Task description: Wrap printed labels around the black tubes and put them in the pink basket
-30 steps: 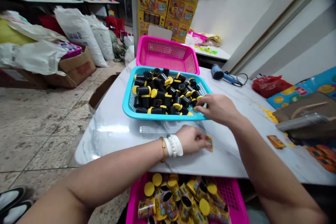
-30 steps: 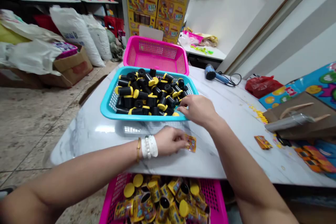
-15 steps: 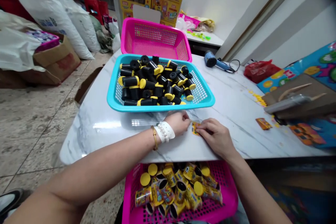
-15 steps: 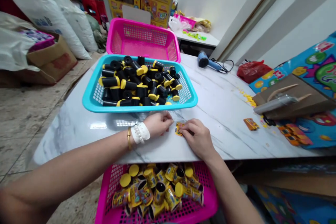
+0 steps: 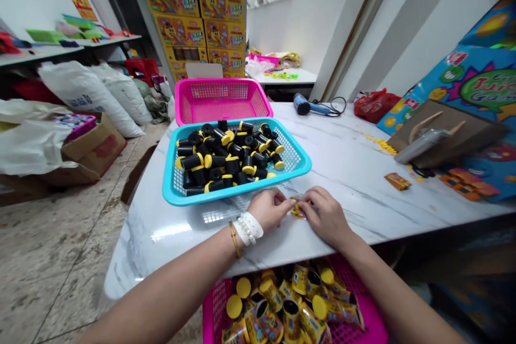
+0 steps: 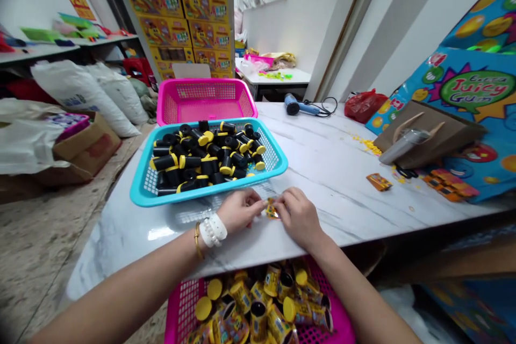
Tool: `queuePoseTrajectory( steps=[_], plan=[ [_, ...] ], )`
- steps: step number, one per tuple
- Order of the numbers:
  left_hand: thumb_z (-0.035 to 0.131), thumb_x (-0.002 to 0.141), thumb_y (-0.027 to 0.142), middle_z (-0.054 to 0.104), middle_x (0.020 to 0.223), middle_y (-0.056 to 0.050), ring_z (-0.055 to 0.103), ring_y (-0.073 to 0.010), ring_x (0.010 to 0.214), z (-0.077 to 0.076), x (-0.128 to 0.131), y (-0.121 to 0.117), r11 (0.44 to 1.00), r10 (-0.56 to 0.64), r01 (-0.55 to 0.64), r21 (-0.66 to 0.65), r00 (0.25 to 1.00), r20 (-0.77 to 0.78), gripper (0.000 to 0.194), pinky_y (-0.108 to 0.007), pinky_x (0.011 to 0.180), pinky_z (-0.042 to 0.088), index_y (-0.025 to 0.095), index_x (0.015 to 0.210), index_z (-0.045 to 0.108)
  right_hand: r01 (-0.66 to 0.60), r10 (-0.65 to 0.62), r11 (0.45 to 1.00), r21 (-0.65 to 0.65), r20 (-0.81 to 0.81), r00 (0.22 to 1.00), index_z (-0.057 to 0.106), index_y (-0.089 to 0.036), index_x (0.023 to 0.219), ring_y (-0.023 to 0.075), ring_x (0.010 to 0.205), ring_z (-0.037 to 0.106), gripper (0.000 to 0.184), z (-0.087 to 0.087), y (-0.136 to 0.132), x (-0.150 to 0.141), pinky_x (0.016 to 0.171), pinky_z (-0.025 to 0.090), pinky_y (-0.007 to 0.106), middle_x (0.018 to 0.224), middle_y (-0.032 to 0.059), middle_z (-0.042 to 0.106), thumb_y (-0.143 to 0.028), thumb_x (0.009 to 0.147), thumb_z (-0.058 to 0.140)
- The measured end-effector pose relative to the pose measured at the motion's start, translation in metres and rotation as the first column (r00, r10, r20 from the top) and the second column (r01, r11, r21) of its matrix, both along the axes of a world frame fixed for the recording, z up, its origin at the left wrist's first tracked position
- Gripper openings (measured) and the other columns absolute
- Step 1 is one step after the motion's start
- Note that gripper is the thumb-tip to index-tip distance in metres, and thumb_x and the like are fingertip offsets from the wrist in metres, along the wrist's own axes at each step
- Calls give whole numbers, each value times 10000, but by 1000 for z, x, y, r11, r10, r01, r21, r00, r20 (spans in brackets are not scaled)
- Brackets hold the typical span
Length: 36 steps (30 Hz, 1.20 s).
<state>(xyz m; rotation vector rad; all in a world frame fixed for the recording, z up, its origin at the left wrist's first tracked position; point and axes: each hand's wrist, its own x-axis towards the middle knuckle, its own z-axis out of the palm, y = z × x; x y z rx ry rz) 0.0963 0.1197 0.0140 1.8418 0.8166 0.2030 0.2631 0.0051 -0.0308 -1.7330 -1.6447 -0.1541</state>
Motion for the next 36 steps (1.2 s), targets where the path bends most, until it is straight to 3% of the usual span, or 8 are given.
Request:
queuePoseTrajectory(
  steps=[5, 11, 17, 21, 25, 28, 31, 36],
  plan=[
    [681, 811, 586, 708, 827, -50, 581, -116, 543, 1, 1, -3, 994, -10, 22, -106, 994, 112, 491, -227, 515, 436, 120, 967, 683, 111, -113, 983, 144, 8, 994, 614, -197, 945, 230, 912, 603, 28, -2, -6, -8, 799, 503, 370, 937, 80, 628, -204, 946, 586],
    [648, 866, 444, 714, 836, -65, 554, -102, 502, -10, 5, 4, 992, 110, -104, -76, 992, 67, 362, -239, 525, 441, 97, 967, 674, 48, -43, 997, -62, 91, 995, 676, -204, 816, 241, 862, 585, 129, -10, 2, 1, 801, 498, 405, 854, 62, 668, -199, 933, 621],
    [726, 791, 486, 708, 795, -62, 567, -121, 515, -11, 5, -8, 992, 106, -93, -83, 981, 163, 393, -239, 491, 403, 117, 925, 709, 147, -135, 957, 251, -66, 989, 724, -220, 967, 216, 901, 640, 94, -8, -7, -9, 824, 537, 383, 927, 69, 683, -213, 936, 636],
    [734, 788, 364, 673, 713, -27, 561, -113, 573, -7, 4, -10, 991, 83, -39, -125, 927, 366, 230, -230, 568, 432, 137, 811, 703, 153, -91, 954, 257, -239, 967, 741, -243, 960, 229, 984, 680, 103, 0, -15, -33, 911, 542, 409, 1038, 89, 717, -275, 928, 648],
    [660, 840, 293, 549, 554, 40, 455, -77, 456, 0, 0, -9, 975, 26, 74, -209, 898, 439, 176, -208, 502, 381, 154, 739, 625, 14, -26, 1000, -24, -721, 692, 705, -215, 1155, 225, 878, 712, 394, 23, -13, -36, 748, 577, 355, 1039, 103, 755, -465, 852, 720],
    [637, 849, 259, 542, 552, 45, 451, -72, 440, 2, -1, -9, 975, -34, 128, -182, 894, 448, 138, -196, 472, 355, 154, 760, 629, -199, -73, 963, -185, -883, 464, 742, -149, 889, 123, 568, 586, 413, 38, -7, -26, 507, 450, 233, 713, 43, 710, -530, 741, 802],
    [641, 852, 268, 570, 589, 40, 468, -72, 450, 2, -1, -12, 991, 69, -5, -137, 880, 469, 116, -192, 477, 370, 154, 825, 644, -87, -125, 980, -179, -893, 433, 649, -143, 627, 59, 454, 410, 450, 42, -4, -21, 423, 302, 194, 525, -25, 570, -549, 689, 834],
    [631, 888, 350, 555, 554, 34, 461, -71, 439, 5, -5, -27, 989, 130, -149, -5, 844, 520, 246, -198, 478, 373, 159, 732, 637, 136, -131, 988, -78, -887, 442, 643, -153, 627, 68, 466, 422, 439, 32, -8, -30, 419, 328, 197, 532, -30, 559, -546, 713, 818]
  ],
)
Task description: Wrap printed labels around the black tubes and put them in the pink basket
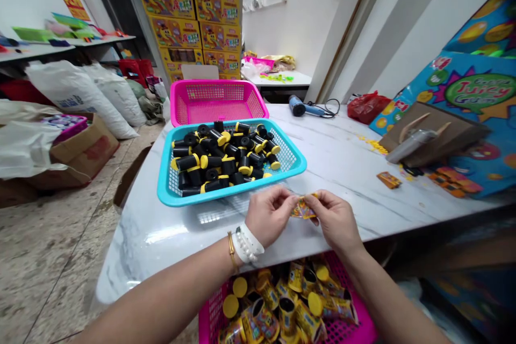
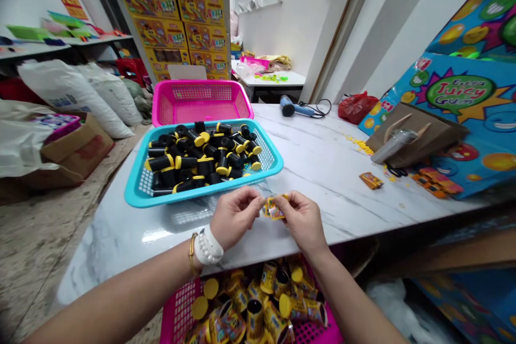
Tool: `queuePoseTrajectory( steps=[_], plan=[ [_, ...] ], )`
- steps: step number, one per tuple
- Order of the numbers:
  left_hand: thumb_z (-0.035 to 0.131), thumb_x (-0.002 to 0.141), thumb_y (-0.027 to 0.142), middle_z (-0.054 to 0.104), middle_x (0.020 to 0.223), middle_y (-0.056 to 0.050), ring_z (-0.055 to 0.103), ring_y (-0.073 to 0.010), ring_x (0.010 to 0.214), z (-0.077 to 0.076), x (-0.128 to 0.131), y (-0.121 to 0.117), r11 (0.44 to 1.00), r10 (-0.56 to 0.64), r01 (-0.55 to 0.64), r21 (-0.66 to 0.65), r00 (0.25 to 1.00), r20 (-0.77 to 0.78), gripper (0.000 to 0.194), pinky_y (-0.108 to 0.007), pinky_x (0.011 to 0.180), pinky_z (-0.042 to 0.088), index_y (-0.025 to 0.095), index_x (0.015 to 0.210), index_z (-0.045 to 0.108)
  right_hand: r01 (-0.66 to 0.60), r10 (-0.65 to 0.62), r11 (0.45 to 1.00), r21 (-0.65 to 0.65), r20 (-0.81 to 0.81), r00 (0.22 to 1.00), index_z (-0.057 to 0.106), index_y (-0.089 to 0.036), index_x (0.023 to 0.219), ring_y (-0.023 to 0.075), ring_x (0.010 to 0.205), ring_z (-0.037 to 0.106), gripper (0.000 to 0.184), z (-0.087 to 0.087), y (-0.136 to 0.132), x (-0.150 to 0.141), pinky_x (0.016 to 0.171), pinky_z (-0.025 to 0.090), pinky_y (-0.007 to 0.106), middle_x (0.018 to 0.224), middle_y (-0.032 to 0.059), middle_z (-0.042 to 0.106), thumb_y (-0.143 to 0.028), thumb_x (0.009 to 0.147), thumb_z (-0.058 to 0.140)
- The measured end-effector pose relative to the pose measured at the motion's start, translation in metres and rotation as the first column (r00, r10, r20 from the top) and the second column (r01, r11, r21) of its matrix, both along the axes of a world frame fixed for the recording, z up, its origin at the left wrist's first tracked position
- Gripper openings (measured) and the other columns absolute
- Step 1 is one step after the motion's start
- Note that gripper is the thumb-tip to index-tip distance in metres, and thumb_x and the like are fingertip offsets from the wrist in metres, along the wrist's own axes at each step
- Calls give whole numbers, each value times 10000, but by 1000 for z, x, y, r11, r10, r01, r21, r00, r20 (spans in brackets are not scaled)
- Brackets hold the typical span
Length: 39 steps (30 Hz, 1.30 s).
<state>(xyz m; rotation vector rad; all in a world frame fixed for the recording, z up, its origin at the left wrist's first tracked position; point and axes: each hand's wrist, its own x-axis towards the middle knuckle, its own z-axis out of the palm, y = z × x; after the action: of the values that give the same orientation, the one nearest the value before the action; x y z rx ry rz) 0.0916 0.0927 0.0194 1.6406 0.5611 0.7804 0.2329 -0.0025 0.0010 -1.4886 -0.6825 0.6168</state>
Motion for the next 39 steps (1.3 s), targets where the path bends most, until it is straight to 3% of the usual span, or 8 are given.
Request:
queuePoseTrajectory(
  steps=[11, 17, 24, 27, 29, 32, 35, 39],
  plan=[
    [697, 849, 343, 668, 619, -20, 471, -79, 453, 5, 0, -11, 997, 57, -53, -47, 995, 78, 220, -212, 464, 388, 157, 773, 786, 181, -184, 974, 134, 10, 983, 712, -165, 630, 87, 494, 511, 349, 0, 3, -17, 470, 454, 210, 567, -11, 640, -482, 720, 827],
    [770, 770, 303, 646, 600, -21, 471, -77, 465, 8, 1, -8, 984, 23, -21, -176, 1000, 11, 172, -210, 448, 360, 143, 712, 793, 91, -113, 987, 133, 169, 979, 769, -186, 736, 146, 626, 642, 255, 2, 3, -24, 611, 569, 265, 688, 21, 728, -428, 812, 753],
    [761, 776, 254, 558, 462, 30, 435, -57, 368, 15, 1, 4, 819, -132, 95, -566, 991, -24, 133, -188, 397, 257, 122, 787, 767, -47, 41, 999, 5, 396, 917, 794, -209, 785, 160, 553, 618, 203, 23, -6, 3, 530, 537, 282, 681, 34, 736, -412, 781, 777],
    [747, 781, 229, 525, 416, 41, 399, -49, 337, 13, 3, 6, 762, -188, 114, -638, 981, -49, 129, -190, 380, 180, 126, 713, 706, -65, 35, 997, 31, 581, 813, 772, -210, 735, 164, 553, 598, 253, 48, 19, 20, 562, 520, 303, 632, 33, 705, -435, 838, 721],
    [758, 770, 232, 542, 416, 39, 380, -46, 321, 10, 5, 8, 739, -183, 94, -667, 981, -64, 178, -197, 372, 147, 143, 671, 640, -92, 65, 996, -3, 734, 676, 751, -214, 748, 173, 624, 615, 245, 67, 55, 26, 643, 521, 315, 695, 38, 726, -425, 857, 690],
    [791, 740, 271, 546, 406, 42, 324, -35, 300, 5, 8, 11, 723, -158, 58, -688, 984, -83, 277, -204, 370, 128, 165, 631, 560, -158, 440, 897, -413, 805, 397, 711, -210, 814, 179, 737, 637, 157, 85, 121, 25, 717, 483, 302, 796, 37, 743, -333, 872, 633],
    [813, 679, 307, 499, 389, 59, 341, -44, 304, 1, 8, 15, 750, -124, 47, -660, 990, -71, 252, -207, 363, 135, 155, 651, 613, -157, 583, 812, -563, 762, 282, 698, -183, 876, 208, 757, 643, 168, 86, 172, 11, 681, 446, 290, 830, 73, 746, -254, 734, 753],
    [792, 590, 332, 663, 579, -7, 372, -46, 313, -5, 10, 17, 762, -205, 142, -632, 978, -28, 237, -227, 336, 156, 127, 692, 729, -147, 665, 747, -648, 731, 152, 697, -153, 979, 230, 766, 667, 331, 81, 194, -6, 633, 432, 271, 826, 87, 743, -156, 651, 741]
  ],
)
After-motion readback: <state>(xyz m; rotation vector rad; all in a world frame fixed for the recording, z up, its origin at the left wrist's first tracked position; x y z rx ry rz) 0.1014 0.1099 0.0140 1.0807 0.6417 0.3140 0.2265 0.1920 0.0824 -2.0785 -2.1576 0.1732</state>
